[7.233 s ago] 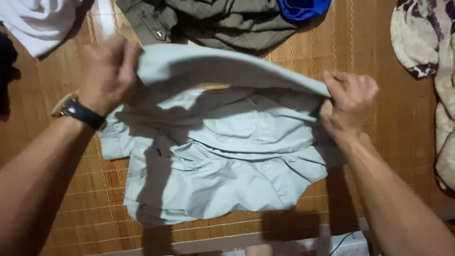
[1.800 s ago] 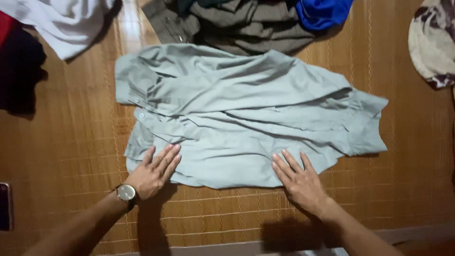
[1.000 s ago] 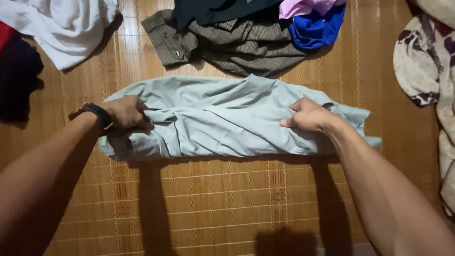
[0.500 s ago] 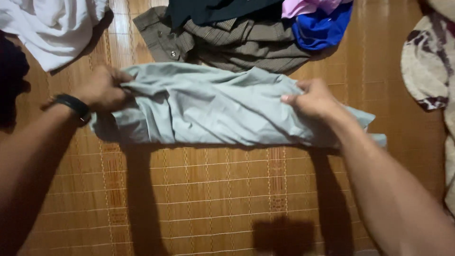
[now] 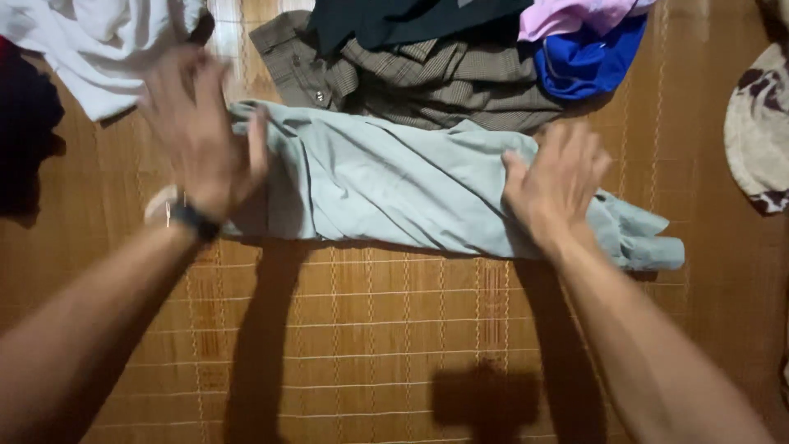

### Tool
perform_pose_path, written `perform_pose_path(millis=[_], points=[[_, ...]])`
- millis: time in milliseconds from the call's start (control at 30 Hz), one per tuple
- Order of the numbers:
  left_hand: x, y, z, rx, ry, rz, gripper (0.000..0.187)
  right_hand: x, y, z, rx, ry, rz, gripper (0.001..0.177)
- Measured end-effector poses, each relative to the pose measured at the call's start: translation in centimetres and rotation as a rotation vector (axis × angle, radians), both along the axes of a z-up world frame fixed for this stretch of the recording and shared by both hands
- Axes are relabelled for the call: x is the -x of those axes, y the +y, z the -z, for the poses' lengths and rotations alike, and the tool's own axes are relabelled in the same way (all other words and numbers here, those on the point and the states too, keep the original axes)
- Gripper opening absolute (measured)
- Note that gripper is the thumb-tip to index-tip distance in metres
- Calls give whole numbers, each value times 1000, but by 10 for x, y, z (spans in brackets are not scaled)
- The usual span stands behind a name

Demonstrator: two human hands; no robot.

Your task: Folding various articles of clothing on a flat surface.

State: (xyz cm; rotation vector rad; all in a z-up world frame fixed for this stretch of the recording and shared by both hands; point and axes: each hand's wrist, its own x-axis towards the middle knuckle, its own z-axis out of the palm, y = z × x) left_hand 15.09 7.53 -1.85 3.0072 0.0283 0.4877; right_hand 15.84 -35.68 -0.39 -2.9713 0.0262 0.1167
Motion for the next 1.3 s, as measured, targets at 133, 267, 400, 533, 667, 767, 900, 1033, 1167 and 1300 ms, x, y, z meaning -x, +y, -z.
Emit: perform_pose_path(millis=[133,267,400,533,667,767,900,1033,1167,1300], points=[[72,-1,-26,335,83,35,34,51,3,-12,2,-335,-359,63],[112,26,1,483,183,30,50,85,-7,-9,10,-49,-474,97],[117,70,76,552,237,-21,19,82,-5,-6,246,127,-378,112],[109,119,95,496,347,-102,10,81,-11,1,300,269,-339,116],[91,161,82,314,492,-243,23,73,-18,6,257,319,-315,124],[95,186,126,142,255,-30,25,72,-10,-5,289,375,-295,118],[75,106,79,141,162,-295,37,72,-9,-1,285,406,-266,124],[36,-19,12,136,168,339,59,72,14,9,-7,-38,-402,113],[-13,-79,12,-162,614,511,82,45,37,28,79,323,-224,105],[-7,-82,5,-187,1006,317,95,32,0,41,160,347,-290,104]])
